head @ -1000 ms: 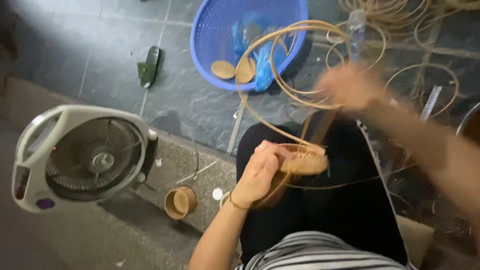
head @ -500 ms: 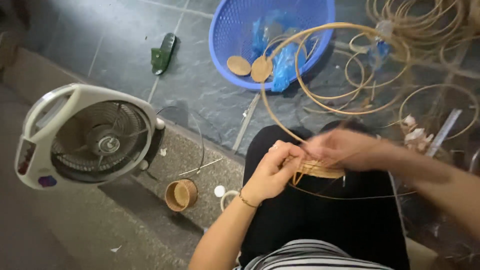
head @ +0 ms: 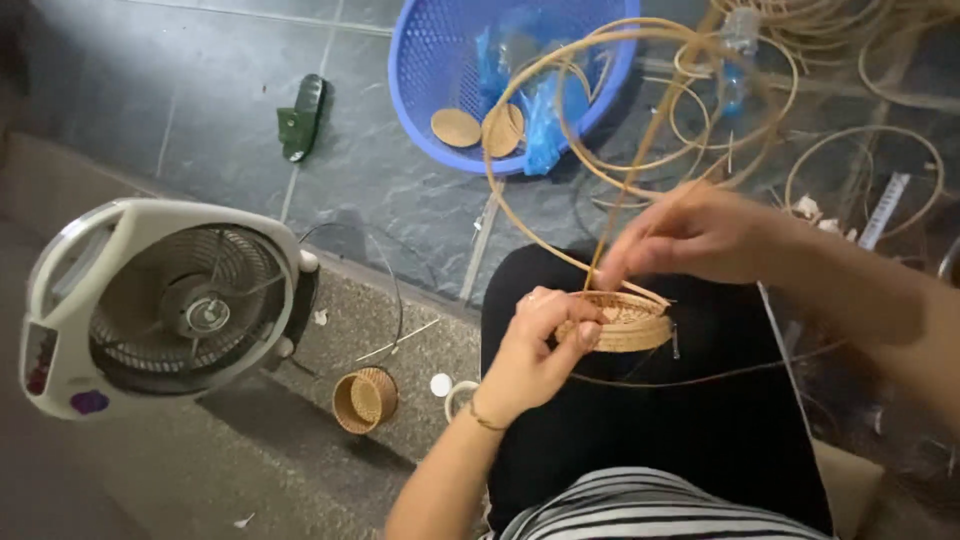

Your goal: Weaving a small basket or container using thin bamboo or rattan strips.

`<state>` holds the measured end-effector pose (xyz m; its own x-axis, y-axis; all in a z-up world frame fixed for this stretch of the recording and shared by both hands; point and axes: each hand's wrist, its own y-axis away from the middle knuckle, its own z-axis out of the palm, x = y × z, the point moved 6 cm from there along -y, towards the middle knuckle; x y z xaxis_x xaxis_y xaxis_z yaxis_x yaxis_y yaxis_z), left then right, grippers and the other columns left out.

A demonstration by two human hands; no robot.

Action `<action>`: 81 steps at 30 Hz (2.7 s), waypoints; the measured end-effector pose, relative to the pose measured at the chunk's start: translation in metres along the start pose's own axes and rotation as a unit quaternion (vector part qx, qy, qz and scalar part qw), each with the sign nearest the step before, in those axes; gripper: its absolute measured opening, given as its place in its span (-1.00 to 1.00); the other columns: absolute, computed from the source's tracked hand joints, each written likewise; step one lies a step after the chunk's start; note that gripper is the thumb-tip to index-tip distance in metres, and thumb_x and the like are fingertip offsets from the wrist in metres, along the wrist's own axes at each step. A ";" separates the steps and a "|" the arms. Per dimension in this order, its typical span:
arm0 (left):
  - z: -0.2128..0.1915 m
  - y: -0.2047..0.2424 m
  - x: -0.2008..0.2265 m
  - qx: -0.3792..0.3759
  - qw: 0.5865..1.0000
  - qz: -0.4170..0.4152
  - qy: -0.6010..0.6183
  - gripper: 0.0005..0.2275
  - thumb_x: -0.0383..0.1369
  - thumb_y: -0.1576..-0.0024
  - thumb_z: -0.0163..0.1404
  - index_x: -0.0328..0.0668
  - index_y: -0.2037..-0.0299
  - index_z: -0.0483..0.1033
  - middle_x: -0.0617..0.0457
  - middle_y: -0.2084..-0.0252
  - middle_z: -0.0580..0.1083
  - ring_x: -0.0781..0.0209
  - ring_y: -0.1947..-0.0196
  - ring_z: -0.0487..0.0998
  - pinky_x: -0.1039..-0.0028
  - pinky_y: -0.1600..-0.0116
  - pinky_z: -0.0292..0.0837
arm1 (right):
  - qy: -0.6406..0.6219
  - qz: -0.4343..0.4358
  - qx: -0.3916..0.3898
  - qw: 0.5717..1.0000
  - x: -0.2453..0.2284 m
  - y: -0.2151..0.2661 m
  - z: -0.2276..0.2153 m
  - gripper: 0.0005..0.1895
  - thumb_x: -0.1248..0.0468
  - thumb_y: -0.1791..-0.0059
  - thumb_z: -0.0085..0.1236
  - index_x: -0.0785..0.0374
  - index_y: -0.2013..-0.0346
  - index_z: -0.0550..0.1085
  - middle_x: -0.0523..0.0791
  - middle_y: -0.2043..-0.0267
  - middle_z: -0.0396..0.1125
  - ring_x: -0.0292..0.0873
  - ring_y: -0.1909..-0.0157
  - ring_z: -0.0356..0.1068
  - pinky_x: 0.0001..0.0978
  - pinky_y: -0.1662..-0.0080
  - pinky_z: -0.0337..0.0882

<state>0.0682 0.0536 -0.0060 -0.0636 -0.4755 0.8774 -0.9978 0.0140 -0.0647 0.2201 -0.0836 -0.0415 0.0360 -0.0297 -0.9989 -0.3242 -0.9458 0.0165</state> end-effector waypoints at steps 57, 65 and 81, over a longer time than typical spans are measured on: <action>-0.005 -0.027 -0.011 -0.040 0.998 0.049 0.021 -0.93 -0.53 -0.21 0.03 -0.22 0.15 0.51 0.02 0.24 0.49 0.09 0.18 0.45 0.37 -0.02 0.34 | 0.483 -0.025 0.138 0.864 0.067 0.002 -0.022 -0.78 0.11 -0.02 0.05 0.05 0.28 0.63 -0.13 0.29 0.51 -0.09 0.26 0.52 -0.19 0.20 0.48; -0.004 -0.010 -0.028 -0.032 0.997 0.009 0.063 -0.93 -0.52 -0.24 0.02 -0.20 0.12 0.52 0.03 0.21 0.43 0.10 0.12 0.44 0.36 -0.08 0.33 | 0.159 0.218 0.133 0.954 0.049 0.000 -0.059 -0.70 0.12 -0.08 -0.01 0.13 0.08 0.62 -0.06 0.01 0.53 -0.12 -0.03 0.52 -0.24 -0.10 0.44; -0.003 -0.021 -0.026 -0.054 0.988 0.009 0.148 -0.79 -0.46 -0.34 -0.20 -0.16 0.01 0.54 0.07 0.06 0.51 0.13 0.04 0.38 0.34 -0.20 0.24 | 0.237 0.230 0.003 0.944 0.072 -0.009 0.001 -0.72 0.10 -0.09 0.02 0.09 0.18 0.66 -0.11 0.12 0.52 -0.16 0.04 0.43 -0.21 -0.05 0.35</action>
<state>0.0911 0.0685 -0.0256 -0.0675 -0.1971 0.9781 -0.9917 0.1210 -0.0440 0.2249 -0.0775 -0.1140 0.3089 -0.5791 -0.7544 -0.4144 -0.7960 0.4413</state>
